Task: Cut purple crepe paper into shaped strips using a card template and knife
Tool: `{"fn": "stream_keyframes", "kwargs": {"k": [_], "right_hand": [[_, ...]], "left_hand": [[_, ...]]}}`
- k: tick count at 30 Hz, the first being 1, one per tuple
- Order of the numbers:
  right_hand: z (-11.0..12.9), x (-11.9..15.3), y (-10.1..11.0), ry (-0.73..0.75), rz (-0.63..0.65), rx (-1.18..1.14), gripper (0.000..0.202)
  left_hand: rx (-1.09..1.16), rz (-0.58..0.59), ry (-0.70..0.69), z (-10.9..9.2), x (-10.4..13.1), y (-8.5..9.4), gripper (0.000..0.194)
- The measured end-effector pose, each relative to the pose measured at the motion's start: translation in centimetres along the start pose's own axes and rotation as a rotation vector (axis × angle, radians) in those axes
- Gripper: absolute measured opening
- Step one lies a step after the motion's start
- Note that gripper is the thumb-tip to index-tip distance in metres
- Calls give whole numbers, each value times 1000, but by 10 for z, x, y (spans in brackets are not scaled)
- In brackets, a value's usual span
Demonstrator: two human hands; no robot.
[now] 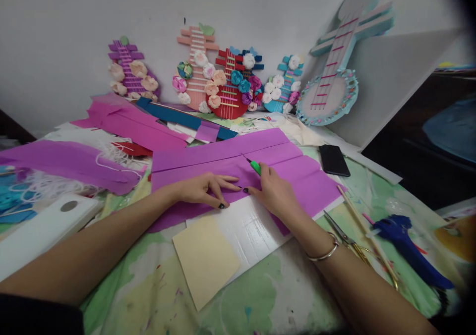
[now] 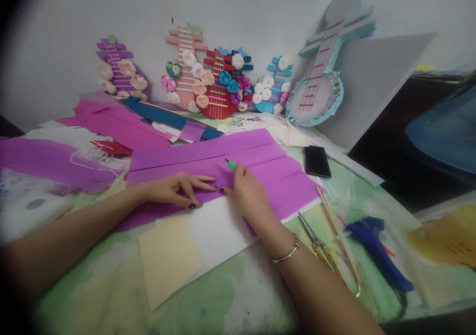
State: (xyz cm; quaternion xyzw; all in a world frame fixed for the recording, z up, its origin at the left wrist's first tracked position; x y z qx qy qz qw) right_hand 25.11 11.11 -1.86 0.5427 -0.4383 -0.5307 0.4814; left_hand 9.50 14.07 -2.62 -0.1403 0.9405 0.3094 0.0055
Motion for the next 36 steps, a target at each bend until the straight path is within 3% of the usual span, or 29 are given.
{"fn": "stream_keyframes", "kwargs": {"k": [5, 10, 15, 19, 22, 28, 32, 36], "right_hand": [[0, 0, -2, -19, 4, -14, 58], [-11, -3, 1, -35, -26, -79, 61], [-54, -9, 22, -98, -95, -126, 50], [-80, -10, 22, -95, 54, -365, 26], [-82, -10, 18, -58, 138, -516, 26], [-84, -13, 13, -134, 112, -463, 4], [-86, -12, 16, -204, 91, -505, 20], [-85, -10, 18, -210, 104, -536, 24]], "left_hand": [[123, -37, 3, 0, 3, 5, 12], [175, -151, -7, -1, 2, 10, 17], [-89, -407, -84, -4, -3, 9, 14], [-397, -511, -204, -13, -3, 1, 15], [-565, -507, -236, -16, -2, -6, 21], [-644, -403, -224, -16, -4, -15, 29], [-653, -388, -204, -14, -6, -14, 29], [-653, -376, -184, -10, -6, -14, 30]]}}
Point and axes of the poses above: each hand's wrist, its own x-axis away from the middle knuckle, its own y-axis out of the back of the hand, z = x × y, the point moved 7 cm from there along -x, towards the middle knuckle, and after that the axes turned 7 degrees about x, right-handed, at the moved point
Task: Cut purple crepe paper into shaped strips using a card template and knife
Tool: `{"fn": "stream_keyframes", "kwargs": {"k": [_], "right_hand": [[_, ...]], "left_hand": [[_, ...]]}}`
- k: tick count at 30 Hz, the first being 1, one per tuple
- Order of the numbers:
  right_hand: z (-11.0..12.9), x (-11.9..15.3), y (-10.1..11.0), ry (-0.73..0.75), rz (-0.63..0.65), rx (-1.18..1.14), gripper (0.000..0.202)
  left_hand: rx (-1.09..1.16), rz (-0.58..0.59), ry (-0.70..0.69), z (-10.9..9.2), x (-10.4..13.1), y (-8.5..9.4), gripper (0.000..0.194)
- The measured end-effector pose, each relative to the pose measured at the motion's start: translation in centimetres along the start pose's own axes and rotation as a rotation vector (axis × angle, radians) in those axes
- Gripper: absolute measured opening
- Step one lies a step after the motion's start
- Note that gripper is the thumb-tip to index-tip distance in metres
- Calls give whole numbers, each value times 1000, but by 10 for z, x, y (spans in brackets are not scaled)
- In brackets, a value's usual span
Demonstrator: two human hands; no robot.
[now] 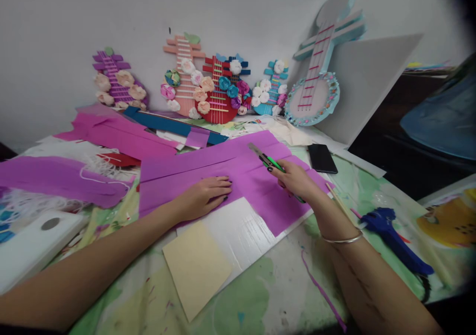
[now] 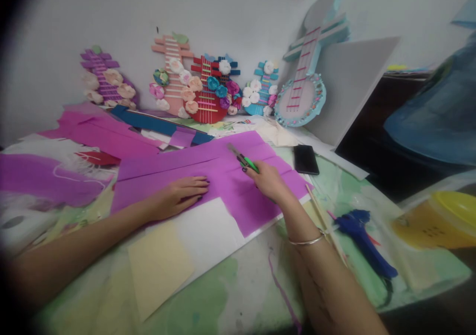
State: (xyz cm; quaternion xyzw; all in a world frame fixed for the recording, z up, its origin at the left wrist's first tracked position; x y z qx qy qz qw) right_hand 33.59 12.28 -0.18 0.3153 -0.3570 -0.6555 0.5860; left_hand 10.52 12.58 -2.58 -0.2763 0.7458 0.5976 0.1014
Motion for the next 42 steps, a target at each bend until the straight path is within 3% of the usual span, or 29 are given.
{"fn": "stream_keyframes", "kwargs": {"k": [9, 13, 18, 27, 34, 42], "right_hand": [[-1, -2, 2, 44, -19, 174, 53], [6, 0, 3, 225, 0, 251, 29], [3, -1, 6, 370, 57, 210, 25], [-13, -7, 14, 363, 122, 302, 24], [-22, -10, 11, 301, 158, 319, 31], [-20, -13, 4, 339, 151, 336, 35]], "left_hand": [[3, 6, 21, 2, 0, 0, 30], [6, -29, 0, 0, 0, 3, 30], [32, -76, -31, -2, 1, 6, 28], [71, -91, -44, -2, 1, 6, 26], [73, -71, -36, -1, 1, 5, 27], [61, -37, -3, 0, 1, 3, 28]]}}
Point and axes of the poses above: each hand's wrist, its own x-axis away from the middle knuckle, its own y-axis out of the back of the hand, z = x × y, the point moved 7 cm from there along -x, towards the middle knuckle, and after that the axes turned 7 degrees about x, right-handed, at the moved point
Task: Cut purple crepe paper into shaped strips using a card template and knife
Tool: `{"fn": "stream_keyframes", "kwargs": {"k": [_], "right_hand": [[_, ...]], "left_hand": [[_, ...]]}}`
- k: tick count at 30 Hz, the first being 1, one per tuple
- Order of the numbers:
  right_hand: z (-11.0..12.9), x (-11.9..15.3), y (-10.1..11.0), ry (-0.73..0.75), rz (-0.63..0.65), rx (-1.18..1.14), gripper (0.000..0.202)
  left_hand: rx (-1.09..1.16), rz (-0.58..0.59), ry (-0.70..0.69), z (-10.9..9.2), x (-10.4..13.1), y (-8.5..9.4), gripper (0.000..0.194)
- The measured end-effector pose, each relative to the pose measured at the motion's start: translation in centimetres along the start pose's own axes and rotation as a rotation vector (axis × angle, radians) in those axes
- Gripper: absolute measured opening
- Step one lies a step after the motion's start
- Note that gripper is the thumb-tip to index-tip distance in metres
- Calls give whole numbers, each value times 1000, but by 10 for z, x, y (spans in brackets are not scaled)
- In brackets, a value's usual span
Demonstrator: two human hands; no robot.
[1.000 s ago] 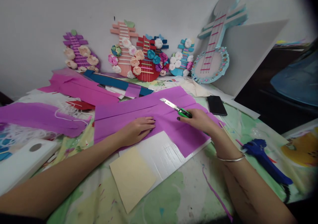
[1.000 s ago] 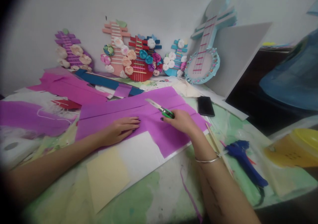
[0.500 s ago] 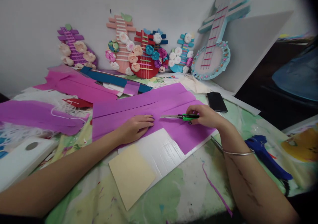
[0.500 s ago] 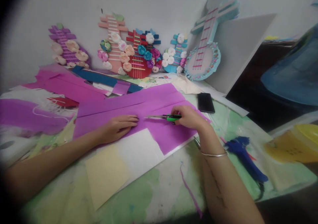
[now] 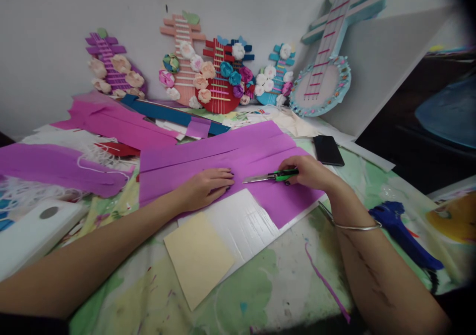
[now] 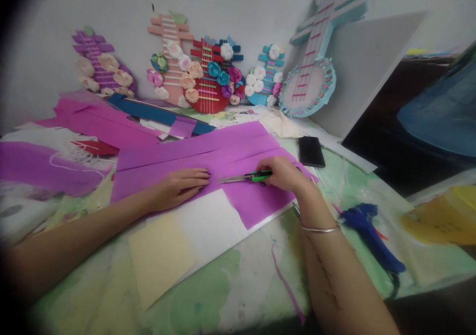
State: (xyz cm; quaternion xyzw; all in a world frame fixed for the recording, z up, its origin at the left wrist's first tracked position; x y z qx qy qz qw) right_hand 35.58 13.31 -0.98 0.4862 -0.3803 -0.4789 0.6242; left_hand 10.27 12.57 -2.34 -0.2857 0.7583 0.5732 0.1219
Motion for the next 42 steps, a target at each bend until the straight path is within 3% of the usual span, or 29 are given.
{"fn": "stream_keyframes", "kwargs": {"k": [10, 21, 33, 42], "right_hand": [[0, 1, 4, 2, -23, 52, 34], [19, -2, -3, 165, -15, 31, 45], [33, -1, -5, 202, -24, 50, 53], [29, -3, -9, 228, -19, 67, 63]], "left_hand": [[26, -4, -7, 3, 0, -1, 26], [28, 37, 0, 5, 0, -4, 32], [9, 77, 23, 9, -1, -9, 38], [41, 82, 52, 12, -1, -10, 39]]}}
Point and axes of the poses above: each hand's wrist, its own x-axis away from the middle knuckle, its own y-axis out of the back of the hand, z = x × y, the point moved 7 cm from there along -x, towards the middle knuckle, and after that the axes turned 7 degrees about x, right-handed, at the moved point
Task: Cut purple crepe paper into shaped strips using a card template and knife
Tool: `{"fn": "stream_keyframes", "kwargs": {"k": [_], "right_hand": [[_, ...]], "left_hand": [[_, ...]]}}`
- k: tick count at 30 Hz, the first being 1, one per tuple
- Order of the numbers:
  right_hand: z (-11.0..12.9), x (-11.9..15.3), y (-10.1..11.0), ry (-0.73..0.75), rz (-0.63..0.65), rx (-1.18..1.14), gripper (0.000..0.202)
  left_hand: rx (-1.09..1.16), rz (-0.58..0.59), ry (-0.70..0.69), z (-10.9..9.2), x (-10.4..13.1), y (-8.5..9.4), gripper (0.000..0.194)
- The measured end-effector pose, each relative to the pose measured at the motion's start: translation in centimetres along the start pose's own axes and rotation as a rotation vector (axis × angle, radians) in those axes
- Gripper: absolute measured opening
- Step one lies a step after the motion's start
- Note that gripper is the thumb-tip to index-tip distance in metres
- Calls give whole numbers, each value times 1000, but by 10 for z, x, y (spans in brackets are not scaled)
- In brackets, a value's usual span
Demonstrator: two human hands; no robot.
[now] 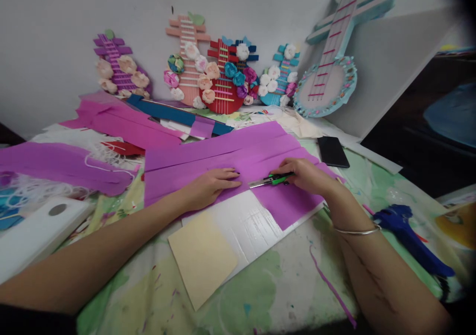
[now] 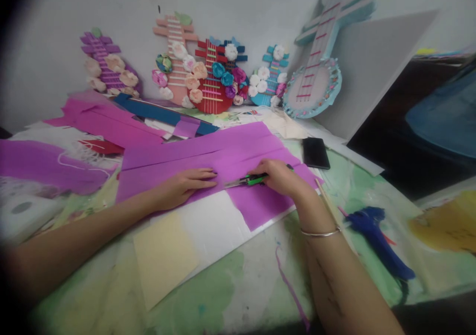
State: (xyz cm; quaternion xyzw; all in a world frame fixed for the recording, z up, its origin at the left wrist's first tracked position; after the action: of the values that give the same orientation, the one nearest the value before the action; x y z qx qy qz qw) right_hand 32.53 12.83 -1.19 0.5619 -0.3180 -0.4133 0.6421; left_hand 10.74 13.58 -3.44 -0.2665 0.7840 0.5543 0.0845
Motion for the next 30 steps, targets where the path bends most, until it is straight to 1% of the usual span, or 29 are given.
{"fn": "stream_keyframes", "kwargs": {"k": [5, 12, 17, 22, 26, 30], "right_hand": [[0, 3, 2, 28, 9, -53, 64], [5, 6, 7, 73, 47, -108, 57], [5, 4, 5, 43, 26, -82, 64], [9, 2, 3, 33, 1, -62, 64], [13, 2, 3, 76, 22, -79, 64], [6, 5, 2, 74, 55, -118, 65]], "left_hand": [[7, -2, 2, 2, 0, 0, 39], [19, -3, -4, 2, 0, 0, 40], [37, 3, 5, 3, 0, 0, 40], [39, 17, 22, 3, -1, 0, 41], [30, 6, 8, 1, -1, 1, 39], [33, -7, -14, 1, -1, 0, 38]]}}
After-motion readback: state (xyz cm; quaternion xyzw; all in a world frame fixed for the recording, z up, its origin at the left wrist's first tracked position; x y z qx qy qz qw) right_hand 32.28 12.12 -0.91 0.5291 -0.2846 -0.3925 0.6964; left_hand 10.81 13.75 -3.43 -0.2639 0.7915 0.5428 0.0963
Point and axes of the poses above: each hand's wrist, its own x-axis away from the middle knuckle, its own y-axis out of the back of the hand, z = x × y, the point moved 7 cm from there along -x, towards the middle knuckle, and after that the axes turned 7 degrees about x, right-handed, at the moved point
